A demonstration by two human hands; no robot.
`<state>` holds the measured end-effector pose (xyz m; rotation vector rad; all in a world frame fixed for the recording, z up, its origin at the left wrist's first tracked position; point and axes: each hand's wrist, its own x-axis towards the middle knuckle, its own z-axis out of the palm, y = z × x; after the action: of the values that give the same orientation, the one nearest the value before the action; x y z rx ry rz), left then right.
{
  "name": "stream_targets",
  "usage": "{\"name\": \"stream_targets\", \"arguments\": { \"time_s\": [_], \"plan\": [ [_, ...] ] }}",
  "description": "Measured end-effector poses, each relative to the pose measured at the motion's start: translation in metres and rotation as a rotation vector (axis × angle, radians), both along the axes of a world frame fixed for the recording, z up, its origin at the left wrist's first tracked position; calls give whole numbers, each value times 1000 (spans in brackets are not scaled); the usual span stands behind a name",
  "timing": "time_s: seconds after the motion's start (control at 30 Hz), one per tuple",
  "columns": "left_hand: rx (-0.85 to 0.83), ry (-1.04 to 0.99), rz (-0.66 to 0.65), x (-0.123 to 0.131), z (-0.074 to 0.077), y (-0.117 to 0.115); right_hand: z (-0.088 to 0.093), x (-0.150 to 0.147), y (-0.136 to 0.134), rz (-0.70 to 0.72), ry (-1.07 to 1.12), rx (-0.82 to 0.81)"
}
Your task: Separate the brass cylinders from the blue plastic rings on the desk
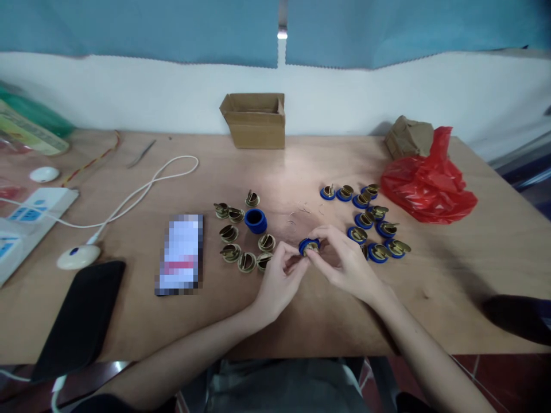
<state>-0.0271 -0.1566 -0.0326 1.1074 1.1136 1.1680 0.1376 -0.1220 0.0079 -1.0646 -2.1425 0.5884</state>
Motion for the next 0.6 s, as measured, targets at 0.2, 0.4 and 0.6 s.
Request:
{"name": "stream_targets", "arguments": {
  "time_s": [0.2,0.4,0.6],
  "plan": [
    [-13,-5,5,0,-2,0,0,-1,0,-42,28,-16],
    [-28,-16,-5,0,-2,1,3,0,1,-67,129,-195],
    [-32,-9,9,0,-3,0,-3,3,4,-25,350,-490]
  ]
}}
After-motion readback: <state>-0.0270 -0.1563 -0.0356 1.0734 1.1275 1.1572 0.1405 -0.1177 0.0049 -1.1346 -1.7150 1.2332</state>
